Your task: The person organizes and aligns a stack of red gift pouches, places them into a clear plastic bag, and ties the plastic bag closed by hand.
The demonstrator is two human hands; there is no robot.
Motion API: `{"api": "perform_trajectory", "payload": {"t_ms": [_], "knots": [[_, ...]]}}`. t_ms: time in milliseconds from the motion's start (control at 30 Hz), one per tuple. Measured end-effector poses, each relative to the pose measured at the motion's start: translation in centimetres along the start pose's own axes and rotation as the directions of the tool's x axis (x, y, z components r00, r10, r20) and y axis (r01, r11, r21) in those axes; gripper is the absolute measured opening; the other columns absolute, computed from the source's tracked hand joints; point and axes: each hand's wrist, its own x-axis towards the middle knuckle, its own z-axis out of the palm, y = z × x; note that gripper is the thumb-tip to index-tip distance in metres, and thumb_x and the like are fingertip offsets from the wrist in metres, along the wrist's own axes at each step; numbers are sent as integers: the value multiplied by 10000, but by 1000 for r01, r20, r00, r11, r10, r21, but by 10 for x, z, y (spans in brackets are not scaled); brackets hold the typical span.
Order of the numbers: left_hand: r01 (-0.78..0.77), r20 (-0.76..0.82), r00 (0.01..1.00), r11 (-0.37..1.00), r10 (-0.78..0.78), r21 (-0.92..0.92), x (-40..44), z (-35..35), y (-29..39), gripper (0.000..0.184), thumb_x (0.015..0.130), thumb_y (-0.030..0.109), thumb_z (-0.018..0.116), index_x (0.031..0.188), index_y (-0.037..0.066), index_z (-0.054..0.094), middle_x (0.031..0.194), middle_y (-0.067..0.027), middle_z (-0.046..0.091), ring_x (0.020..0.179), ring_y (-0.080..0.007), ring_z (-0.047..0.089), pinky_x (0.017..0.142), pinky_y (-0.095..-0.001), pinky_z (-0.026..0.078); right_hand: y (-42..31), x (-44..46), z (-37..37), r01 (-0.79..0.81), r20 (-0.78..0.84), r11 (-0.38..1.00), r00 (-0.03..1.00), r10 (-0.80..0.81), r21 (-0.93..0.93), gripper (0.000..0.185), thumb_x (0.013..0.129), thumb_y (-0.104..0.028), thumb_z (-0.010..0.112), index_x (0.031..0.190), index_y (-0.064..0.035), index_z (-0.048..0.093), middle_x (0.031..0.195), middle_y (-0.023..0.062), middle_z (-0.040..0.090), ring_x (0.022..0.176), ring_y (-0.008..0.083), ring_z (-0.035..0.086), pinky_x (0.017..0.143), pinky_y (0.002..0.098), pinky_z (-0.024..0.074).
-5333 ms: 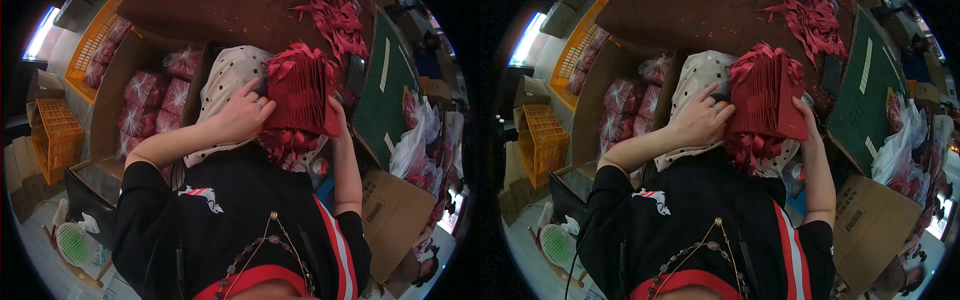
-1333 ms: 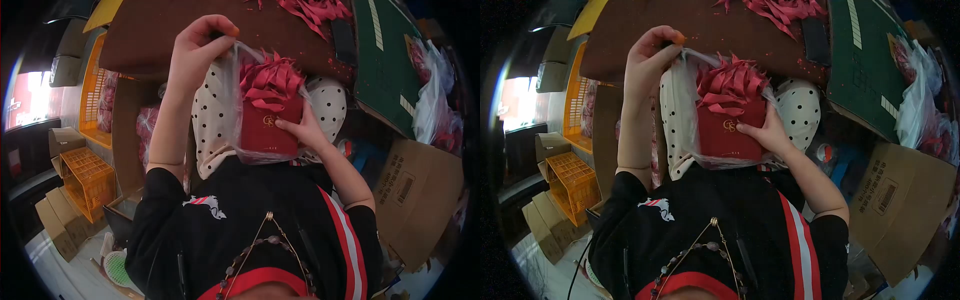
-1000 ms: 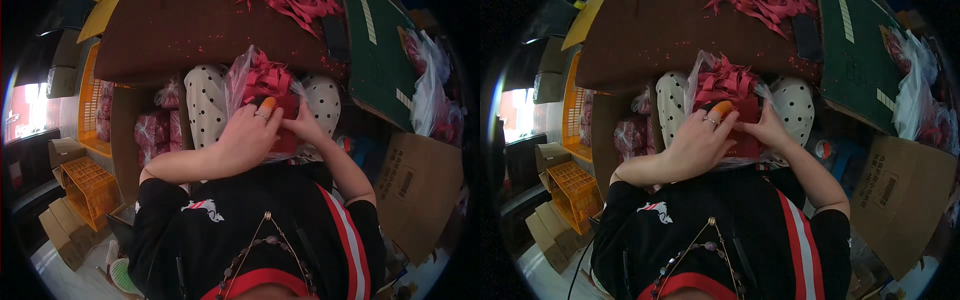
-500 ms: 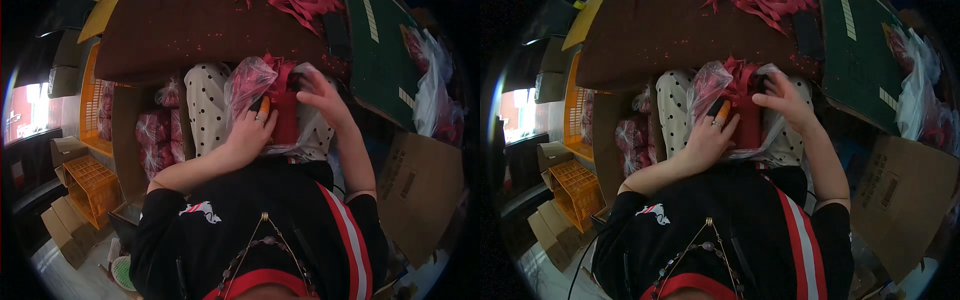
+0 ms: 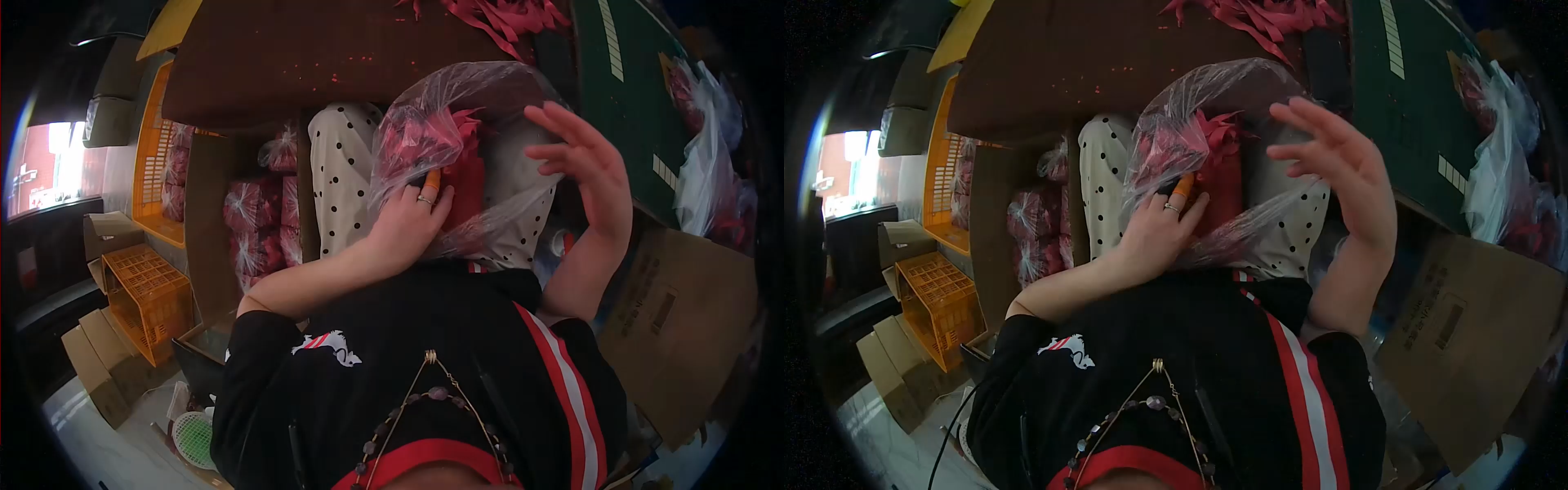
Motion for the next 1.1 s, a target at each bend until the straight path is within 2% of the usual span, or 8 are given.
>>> {"api": "perform_trajectory", "payload": {"t_ms": [100,233,367,433,533,867,1000,1100], "knots": [[-16,19,1000,998,15,60,1,0,1,674,777,226,733,1397,57,531,1142,-202,554,943,-325,577,864,-436,495,0,5,6,90,-156,924,975,-157,-372,313,923,-71,690,1224,9,657,1085,99,713,872,110,666,760,216,505],[11,40,999,999,-9,-53,-1,-2,1,681,778,246,752,1394,56,531,1158,-204,547,957,-334,576,880,-439,488,3,15,-5,442,-381,666,575,-724,-601,73,951,-36,655,1000,-17,705,921,18,684,823,62,603,742,189,473],[7,66,998,992,1,-127,1,-6,-3,598,812,221,654,1354,-5,541,1217,-211,569,988,-313,578,885,-420,488,36,30,-64,442,-375,679,595,-711,-586,146,970,-24,605,1086,-12,693,993,36,686,873,80,613,771,206,480],[15,50,999,989,-7,-145,2,-4,-5,615,807,231,668,1359,-6,536,1220,-211,566,994,-316,575,886,-420,488,62,33,-91,297,-384,881,814,-435,-368,220,974,-43,588,1175,-12,670,1068,52,685,937,107,626,827,234,491],[21,67,998,989,-11,-145,2,-1,-6,610,807,217,662,1360,-7,534,1226,-215,565,993,-316,574,885,-419,487,106,28,-96,146,-304,809,877,-372,-569,343,943,-62,614,1283,-27,626,1151,84,679,1081,146,622,957,277,470],[26,77,997,992,-16,-121,2,-2,-3,697,785,267,740,1412,62,514,1277,-240,532,1015,-362,574,932,-454,479,72,93,-7,142,342,970,937,-68,-197,960,788,-164,814,1568,-55,265,1354,55,561,1171,172,569,1066,337,391],[2,46,999,993,3,-115,-1,3,-4,707,768,239,722,1419,66,505,1333,-253,512,1089,-391,571,947,-475,474,71,113,16,280,432,892,895,-108,-356,646,768,-110,801,1353,-10,546,1308,51,575,1077,162,581,1000,329,433],[17,12,1000,990,-15,-140,-2,-4,-2,616,790,227,677,1342,-12,545,1345,-250,512,1171,-401,549,988,-487,464,56,111,8,490,457,869,790,-409,-71,603,810,-273,692,1331,-5,552,1477,162,445,1405,284,397,1165,396,271]]}}
